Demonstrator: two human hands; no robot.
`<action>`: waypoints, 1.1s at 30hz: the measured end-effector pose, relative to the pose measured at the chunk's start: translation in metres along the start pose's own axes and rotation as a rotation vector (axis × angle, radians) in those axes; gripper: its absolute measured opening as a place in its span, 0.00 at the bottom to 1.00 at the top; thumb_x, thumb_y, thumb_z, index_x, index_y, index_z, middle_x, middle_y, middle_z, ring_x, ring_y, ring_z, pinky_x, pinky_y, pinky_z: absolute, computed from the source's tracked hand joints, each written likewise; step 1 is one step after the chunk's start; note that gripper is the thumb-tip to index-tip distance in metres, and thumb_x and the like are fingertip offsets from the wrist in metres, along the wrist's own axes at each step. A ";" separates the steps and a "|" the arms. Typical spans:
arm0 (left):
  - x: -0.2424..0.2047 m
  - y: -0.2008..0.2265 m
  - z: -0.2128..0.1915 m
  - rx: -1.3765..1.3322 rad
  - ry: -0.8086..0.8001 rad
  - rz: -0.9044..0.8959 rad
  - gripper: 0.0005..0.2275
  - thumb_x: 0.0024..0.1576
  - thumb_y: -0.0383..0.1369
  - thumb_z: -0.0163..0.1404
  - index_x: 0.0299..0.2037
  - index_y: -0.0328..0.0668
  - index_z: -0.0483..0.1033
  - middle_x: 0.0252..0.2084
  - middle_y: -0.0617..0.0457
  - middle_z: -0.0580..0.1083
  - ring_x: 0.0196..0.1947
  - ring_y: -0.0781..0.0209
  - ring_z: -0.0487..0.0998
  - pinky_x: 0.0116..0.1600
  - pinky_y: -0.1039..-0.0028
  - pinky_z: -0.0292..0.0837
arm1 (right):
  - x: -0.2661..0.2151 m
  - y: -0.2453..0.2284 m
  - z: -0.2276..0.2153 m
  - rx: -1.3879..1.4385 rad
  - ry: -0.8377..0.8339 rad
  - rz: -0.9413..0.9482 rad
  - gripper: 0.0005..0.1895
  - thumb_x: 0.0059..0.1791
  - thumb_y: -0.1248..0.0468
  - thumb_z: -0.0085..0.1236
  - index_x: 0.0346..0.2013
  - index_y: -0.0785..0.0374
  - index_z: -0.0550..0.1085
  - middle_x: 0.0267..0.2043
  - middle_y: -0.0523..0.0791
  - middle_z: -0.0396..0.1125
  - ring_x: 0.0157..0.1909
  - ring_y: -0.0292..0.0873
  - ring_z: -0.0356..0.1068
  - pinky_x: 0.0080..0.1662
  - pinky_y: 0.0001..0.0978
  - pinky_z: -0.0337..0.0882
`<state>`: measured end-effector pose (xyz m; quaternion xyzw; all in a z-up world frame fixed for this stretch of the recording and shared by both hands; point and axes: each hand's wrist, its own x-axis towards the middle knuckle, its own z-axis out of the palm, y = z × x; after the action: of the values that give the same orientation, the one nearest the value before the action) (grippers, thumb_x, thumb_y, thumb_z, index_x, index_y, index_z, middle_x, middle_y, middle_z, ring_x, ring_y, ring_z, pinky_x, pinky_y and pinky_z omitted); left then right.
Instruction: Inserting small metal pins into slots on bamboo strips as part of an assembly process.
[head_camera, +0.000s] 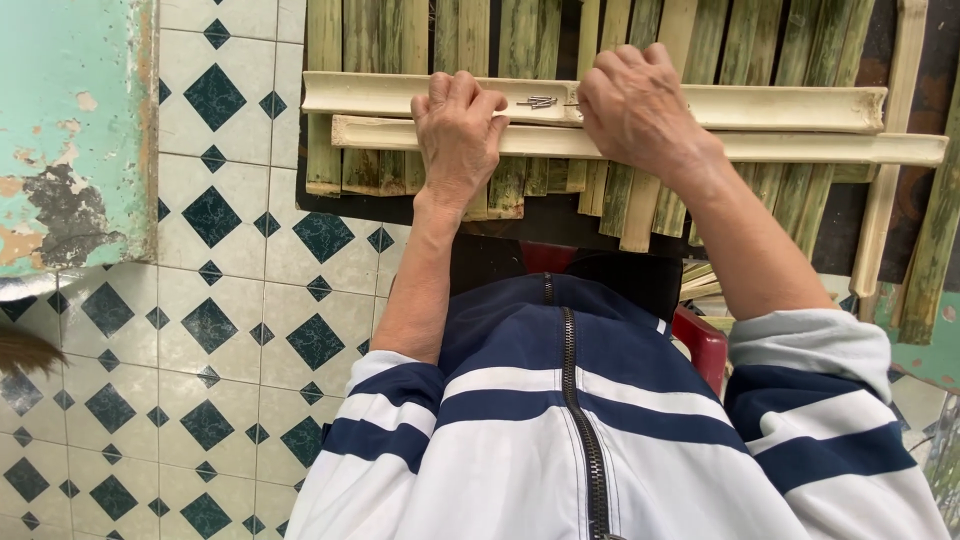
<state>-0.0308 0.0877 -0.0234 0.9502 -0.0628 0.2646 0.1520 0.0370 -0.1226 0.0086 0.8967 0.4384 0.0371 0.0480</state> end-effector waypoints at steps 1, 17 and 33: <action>0.000 0.000 -0.001 0.002 0.000 -0.004 0.10 0.40 0.34 0.60 0.28 0.50 0.71 0.30 0.59 0.65 0.36 0.59 0.62 0.35 0.72 0.53 | 0.003 -0.004 0.001 0.000 0.000 -0.004 0.11 0.51 0.58 0.40 0.28 0.58 0.66 0.29 0.43 0.63 0.29 0.39 0.59 0.40 0.33 0.59; 0.006 0.007 -0.003 -0.025 0.020 0.010 0.04 0.42 0.31 0.54 0.22 0.47 0.72 0.26 0.58 0.64 0.33 0.59 0.61 0.33 0.70 0.51 | -0.052 0.053 0.026 0.191 0.313 0.147 0.05 0.52 0.66 0.54 0.31 0.61 0.72 0.29 0.43 0.61 0.33 0.41 0.59 0.35 0.31 0.58; 0.055 0.112 0.058 -0.119 -0.051 0.348 0.07 0.33 0.16 0.47 0.16 0.37 0.70 0.19 0.56 0.63 0.28 0.58 0.60 0.29 0.72 0.52 | -0.087 0.069 0.021 0.113 0.155 0.133 0.06 0.51 0.61 0.54 0.32 0.58 0.72 0.32 0.43 0.63 0.36 0.42 0.59 0.34 0.31 0.60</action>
<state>0.0214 -0.0394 -0.0132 0.9207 -0.2457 0.2587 0.1582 0.0402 -0.2342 -0.0064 0.9196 0.3815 0.0848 -0.0391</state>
